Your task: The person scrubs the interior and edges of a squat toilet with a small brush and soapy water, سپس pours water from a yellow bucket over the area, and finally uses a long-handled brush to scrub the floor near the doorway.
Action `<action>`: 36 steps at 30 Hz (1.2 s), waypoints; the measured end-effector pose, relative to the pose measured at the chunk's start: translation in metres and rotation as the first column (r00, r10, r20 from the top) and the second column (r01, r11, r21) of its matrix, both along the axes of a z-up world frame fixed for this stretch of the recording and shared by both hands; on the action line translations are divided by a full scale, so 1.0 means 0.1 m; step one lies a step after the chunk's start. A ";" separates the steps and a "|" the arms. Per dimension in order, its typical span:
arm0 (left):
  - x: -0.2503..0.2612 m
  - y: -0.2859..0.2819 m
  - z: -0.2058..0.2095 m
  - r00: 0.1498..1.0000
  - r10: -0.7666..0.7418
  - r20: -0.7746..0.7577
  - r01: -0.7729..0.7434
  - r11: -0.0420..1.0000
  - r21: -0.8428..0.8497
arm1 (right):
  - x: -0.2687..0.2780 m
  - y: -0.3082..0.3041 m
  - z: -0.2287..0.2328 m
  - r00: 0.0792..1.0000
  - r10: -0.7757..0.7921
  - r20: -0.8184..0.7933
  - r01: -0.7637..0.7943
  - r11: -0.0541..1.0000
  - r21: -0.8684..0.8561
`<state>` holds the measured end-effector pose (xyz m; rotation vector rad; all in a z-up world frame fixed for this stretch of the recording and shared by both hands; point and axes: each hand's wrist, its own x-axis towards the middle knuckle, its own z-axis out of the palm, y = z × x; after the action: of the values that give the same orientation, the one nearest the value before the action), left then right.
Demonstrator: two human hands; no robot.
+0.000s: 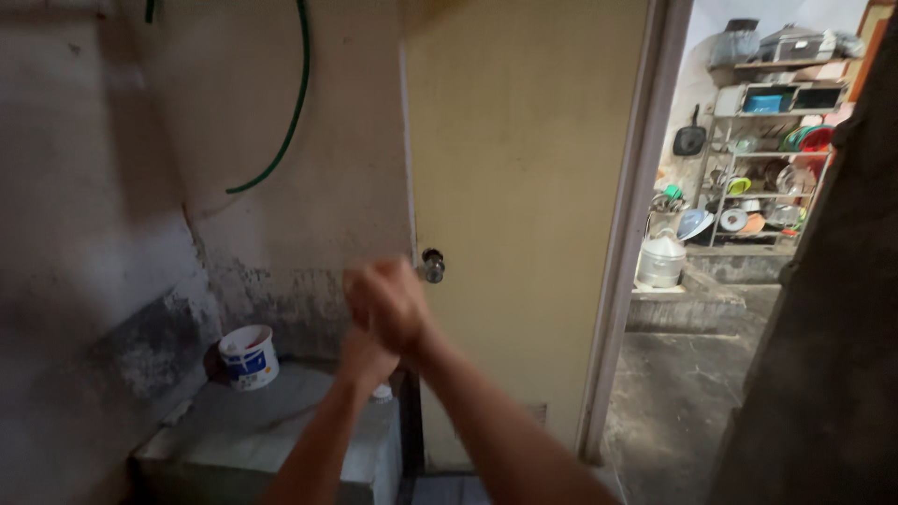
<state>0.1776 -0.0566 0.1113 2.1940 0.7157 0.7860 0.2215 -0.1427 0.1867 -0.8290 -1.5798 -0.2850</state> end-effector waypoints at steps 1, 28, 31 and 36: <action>0.01 0.04 -0.10 0.998 -0.023 0.055 0.021 1.000 0.023 | -0.05 -0.03 -0.16 0.985 0.055 -0.162 -0.079 0.987 -0.143; -0.37 -0.41 0.09 0.990 -0.063 0.125 0.037 0.979 0.201 | -0.23 -0.21 0.08 0.975 0.195 0.110 -0.207 0.972 0.113; -0.53 -0.60 0.36 0.997 0.044 -0.069 -0.038 0.995 0.088 | -0.32 -0.50 0.43 0.886 0.398 -0.238 -0.444 0.877 -0.183; -0.50 -0.33 -0.04 0.992 -0.014 0.125 0.008 0.999 0.048 | -0.58 -0.43 0.11 0.974 0.154 0.167 -0.157 0.988 0.006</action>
<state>0.1280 -0.0900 0.1072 2.1661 0.6281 0.9350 0.1635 -0.1860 0.1979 -0.6763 -1.7847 -0.2606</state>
